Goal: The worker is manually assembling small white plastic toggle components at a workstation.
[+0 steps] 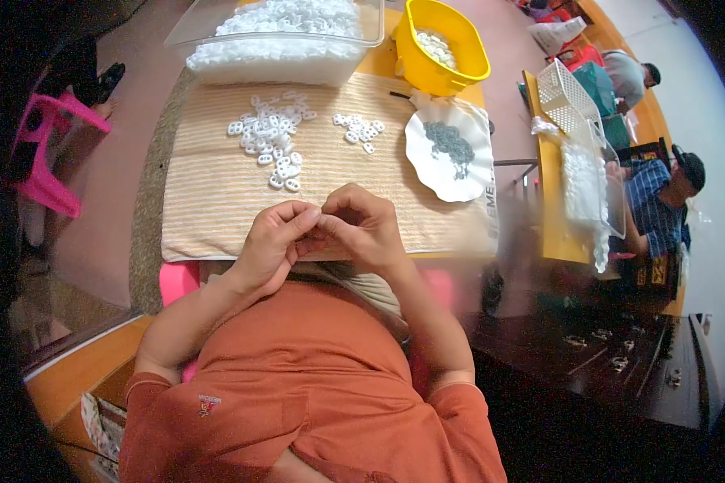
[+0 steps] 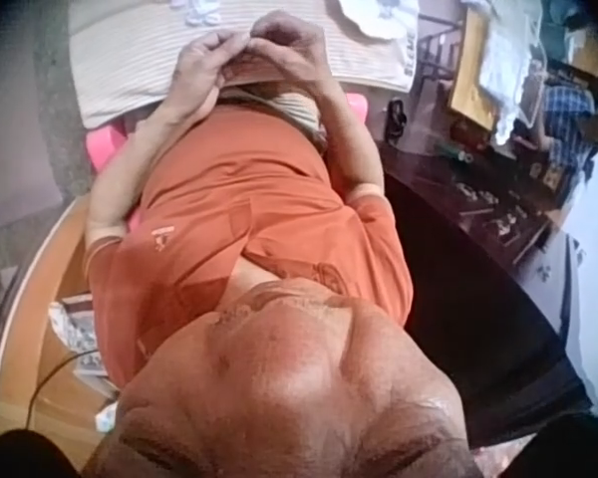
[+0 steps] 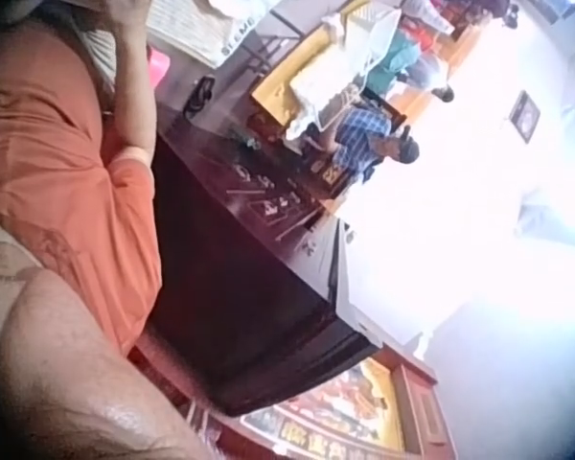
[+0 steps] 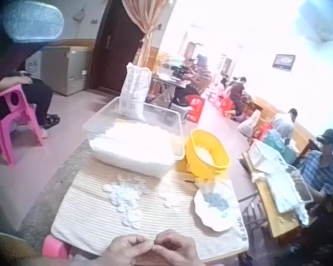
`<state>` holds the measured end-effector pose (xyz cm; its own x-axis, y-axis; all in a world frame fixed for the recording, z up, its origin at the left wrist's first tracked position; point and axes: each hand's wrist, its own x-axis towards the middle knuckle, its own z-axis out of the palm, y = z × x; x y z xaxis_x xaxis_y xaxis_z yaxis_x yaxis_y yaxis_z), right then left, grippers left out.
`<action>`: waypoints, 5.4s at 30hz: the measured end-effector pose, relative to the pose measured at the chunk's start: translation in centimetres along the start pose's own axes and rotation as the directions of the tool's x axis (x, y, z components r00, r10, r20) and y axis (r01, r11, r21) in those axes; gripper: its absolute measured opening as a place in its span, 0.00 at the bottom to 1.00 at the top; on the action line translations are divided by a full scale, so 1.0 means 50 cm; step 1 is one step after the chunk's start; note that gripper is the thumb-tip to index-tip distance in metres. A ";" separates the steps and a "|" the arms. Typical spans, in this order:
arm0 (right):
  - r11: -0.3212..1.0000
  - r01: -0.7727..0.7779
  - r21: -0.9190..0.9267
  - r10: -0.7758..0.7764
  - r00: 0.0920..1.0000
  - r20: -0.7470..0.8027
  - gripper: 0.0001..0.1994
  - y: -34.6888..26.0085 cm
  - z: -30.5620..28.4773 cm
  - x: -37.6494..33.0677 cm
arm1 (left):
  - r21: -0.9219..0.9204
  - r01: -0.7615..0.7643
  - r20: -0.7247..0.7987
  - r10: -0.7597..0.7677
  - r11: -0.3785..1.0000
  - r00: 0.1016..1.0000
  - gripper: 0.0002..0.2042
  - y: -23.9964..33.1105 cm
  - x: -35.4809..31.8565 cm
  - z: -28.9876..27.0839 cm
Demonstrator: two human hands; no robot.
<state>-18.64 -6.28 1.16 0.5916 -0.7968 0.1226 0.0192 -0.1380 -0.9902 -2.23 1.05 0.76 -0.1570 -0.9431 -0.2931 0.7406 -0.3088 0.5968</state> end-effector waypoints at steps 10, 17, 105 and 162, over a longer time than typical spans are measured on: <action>0.999 0.013 0.029 -0.013 1.000 -0.028 0.02 -0.022 -0.003 -0.017 | -0.050 0.080 0.053 -0.077 0.996 0.996 0.08 0.003 0.000 -0.002; 0.922 0.029 -0.387 -0.054 0.997 -0.054 0.05 -0.061 -0.083 -0.023 | -0.012 0.088 0.043 -0.088 0.996 0.995 0.06 0.001 -0.001 0.001; 0.980 -0.185 0.071 0.183 0.983 0.029 0.04 0.015 -0.028 -0.059 | 0.111 0.058 -0.047 -0.053 0.992 0.997 0.08 -0.018 0.002 -0.009; 0.542 0.116 -0.833 -0.037 0.993 0.114 0.08 0.015 0.028 0.082 | 0.255 -0.174 0.095 0.155 0.951 0.983 0.06 0.015 -0.048 0.040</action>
<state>-15.05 -8.84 0.83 0.6788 -0.7186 0.1510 -0.5918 -0.6571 -0.4669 -2.63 2.83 3.40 -0.1019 -0.9869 -0.1249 0.5650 -0.1607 0.8093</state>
